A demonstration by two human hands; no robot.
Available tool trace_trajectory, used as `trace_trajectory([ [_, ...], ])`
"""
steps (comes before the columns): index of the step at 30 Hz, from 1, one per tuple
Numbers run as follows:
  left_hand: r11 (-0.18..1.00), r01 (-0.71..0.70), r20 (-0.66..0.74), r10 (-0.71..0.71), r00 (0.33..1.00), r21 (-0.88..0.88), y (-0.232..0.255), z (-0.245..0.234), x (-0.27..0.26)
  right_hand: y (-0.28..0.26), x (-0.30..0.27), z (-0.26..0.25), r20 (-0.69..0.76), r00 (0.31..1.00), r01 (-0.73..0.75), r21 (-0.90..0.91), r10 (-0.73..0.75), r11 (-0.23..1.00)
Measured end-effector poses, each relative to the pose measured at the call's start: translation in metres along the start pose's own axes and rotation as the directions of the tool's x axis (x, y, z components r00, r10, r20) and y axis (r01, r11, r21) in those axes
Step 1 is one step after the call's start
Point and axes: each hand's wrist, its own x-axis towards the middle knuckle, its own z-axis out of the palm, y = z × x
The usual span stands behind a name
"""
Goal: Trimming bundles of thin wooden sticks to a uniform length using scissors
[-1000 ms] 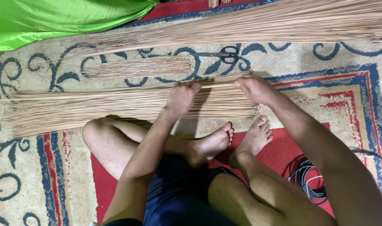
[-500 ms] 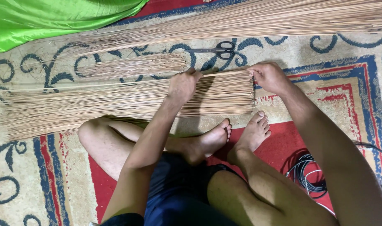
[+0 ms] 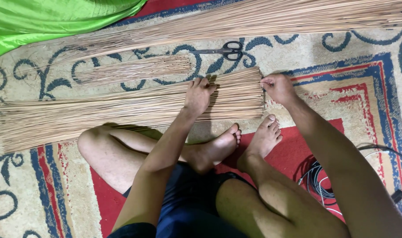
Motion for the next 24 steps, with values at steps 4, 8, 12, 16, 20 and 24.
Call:
trace_trajectory([
  [4, 0.998, 0.066, 0.038, -0.065, 0.997, -0.019, 0.0, 0.008, 0.0, 0.005, 0.001, 0.004, -0.02, 0.998, -0.061, 0.019, 0.062, 0.998],
  [8, 0.991, 0.124, 0.082, -0.12, 0.989, -0.047, -0.007, 0.001, -0.005, 0.042, 0.007, 0.015, -0.142, 0.968, -0.231, -0.2, 0.206, 0.952],
  [12, 0.984, 0.164, 0.152, -0.151, 0.977, -0.074, -0.008, -0.026, -0.008, -0.022, -0.001, 0.0, -0.134, 0.874, -0.471, 0.01, 0.468, 0.882],
  [16, 0.968, 0.234, 0.437, -0.174, 0.882, -0.088, -0.005, -0.052, -0.004, -0.117, -0.002, -0.017, 0.087, 0.713, -0.684, 0.309, 0.696, 0.661],
  [20, 0.979, 0.2, 0.502, -0.154, 0.851, -0.04, -0.005, -0.038, -0.009, -0.184, -0.001, -0.024, 0.261, 0.68, -0.73, 0.33, 0.685, 0.598],
  [24, 0.974, 0.221, 0.509, -0.164, 0.845, -0.053, -0.003, -0.038, -0.012, -0.218, -0.003, -0.037, 0.229, 0.69, -0.717, 0.348, 0.687, 0.604],
])
